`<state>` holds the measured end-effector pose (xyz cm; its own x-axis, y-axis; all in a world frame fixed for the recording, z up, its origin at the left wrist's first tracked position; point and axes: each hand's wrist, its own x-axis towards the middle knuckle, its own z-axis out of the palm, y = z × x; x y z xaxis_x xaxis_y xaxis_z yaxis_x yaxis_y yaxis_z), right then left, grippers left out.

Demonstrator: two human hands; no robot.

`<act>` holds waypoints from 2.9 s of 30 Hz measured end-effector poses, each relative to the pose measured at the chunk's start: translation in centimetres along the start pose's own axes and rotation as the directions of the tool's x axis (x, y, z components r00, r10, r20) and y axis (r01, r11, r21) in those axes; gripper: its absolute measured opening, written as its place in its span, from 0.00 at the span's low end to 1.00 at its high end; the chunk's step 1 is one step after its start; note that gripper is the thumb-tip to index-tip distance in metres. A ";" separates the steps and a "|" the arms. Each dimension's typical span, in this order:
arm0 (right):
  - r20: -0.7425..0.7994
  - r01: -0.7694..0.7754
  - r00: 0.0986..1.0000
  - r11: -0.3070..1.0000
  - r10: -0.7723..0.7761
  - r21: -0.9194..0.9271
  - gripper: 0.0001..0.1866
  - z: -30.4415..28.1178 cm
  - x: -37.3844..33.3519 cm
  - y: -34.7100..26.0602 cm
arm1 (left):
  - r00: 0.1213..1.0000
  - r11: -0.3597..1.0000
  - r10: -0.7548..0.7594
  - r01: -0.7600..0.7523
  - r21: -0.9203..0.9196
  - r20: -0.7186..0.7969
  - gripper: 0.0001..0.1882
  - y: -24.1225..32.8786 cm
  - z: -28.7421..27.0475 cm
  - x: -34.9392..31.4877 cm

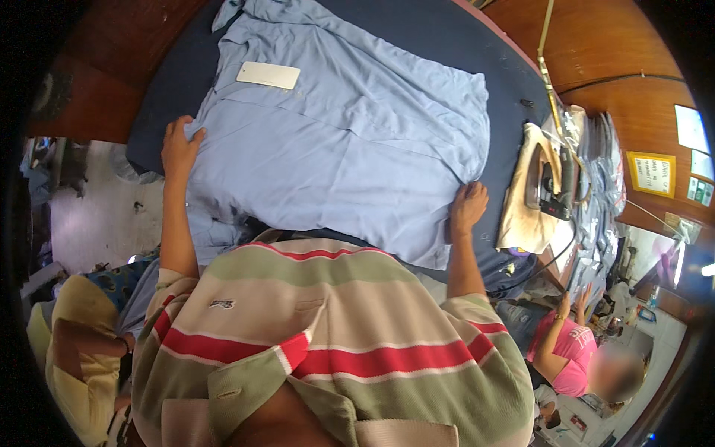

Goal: The person irons a blue collared shirt by hand using a steam iron, smoothing the fabric and pressing the front panels and button placket.

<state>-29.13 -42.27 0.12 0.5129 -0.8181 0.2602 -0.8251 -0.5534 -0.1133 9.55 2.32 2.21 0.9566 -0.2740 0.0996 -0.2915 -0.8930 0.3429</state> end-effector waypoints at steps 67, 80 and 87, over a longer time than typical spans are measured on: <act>0.178 -0.119 0.983 0.892 0.044 0.437 0.21 -3.6 7.5 -0.7 | 0.831 0.845 0.534 -0.529 0.072 -0.155 0.24 11.8 4.2 7.9; 0.132 -0.466 0.885 0.843 0.447 0.268 0.14 -6.0 -10.4 4.6 | 0.940 0.905 -0.273 0.324 0.277 -0.206 0.29 2.7 2.1 -5.0; 0.009 -0.142 0.989 0.904 0.151 0.403 0.22 -4.5 -6.5 7.2 | 0.982 0.888 -0.189 0.158 -0.431 -0.028 0.17 -0.3 0.4 -7.8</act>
<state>-39.49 -40.23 1.97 0.3847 -0.8936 0.2314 -0.7231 -0.4476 -0.5261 2.15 4.62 0.93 0.9941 -0.0901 0.0596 -0.1052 -0.6828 0.7230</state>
